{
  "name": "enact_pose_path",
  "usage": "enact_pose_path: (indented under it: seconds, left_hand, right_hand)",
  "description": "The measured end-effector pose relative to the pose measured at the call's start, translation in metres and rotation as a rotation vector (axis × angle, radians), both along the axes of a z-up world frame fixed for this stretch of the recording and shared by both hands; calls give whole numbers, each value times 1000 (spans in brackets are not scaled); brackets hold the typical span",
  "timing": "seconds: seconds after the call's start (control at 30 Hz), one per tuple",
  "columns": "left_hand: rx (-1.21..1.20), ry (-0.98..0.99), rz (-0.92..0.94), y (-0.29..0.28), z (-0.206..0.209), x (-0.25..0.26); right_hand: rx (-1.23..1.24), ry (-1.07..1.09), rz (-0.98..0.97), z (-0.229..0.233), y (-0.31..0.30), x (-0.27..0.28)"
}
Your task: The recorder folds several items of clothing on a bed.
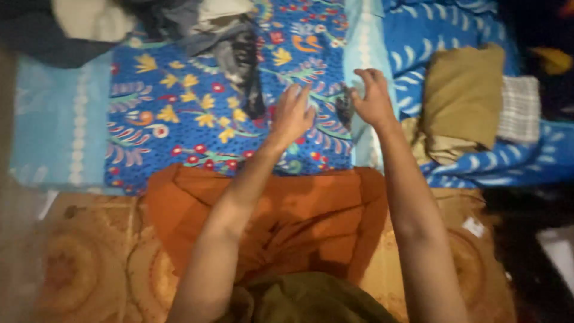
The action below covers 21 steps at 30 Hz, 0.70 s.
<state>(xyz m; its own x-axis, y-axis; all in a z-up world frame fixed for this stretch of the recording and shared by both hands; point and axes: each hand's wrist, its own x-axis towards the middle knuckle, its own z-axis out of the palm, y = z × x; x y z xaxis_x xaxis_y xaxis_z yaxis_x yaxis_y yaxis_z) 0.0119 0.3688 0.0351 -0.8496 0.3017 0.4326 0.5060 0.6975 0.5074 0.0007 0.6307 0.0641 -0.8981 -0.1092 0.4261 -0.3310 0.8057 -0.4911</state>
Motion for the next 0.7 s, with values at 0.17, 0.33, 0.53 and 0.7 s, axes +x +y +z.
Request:
enact_pose_path:
  seconds: [0.17, 0.33, 0.53, 0.7]
  left_hand:
    - [-147, -10, 268, -94, 21, 1]
    - [-156, -152, 397, -149, 33, -3]
    - [-98, -147, 455, -210, 13, -54]
    - [-215, -68, 551, -248, -4, -118]
  right_hand:
    - [-58, -75, 194, -4, -111, -27]
    - [-122, -75, 359, 0, -197, -46]
    - [-86, -183, 348, 14, -265, -92]
    - [-30, -26, 317, 4, -295, -154]
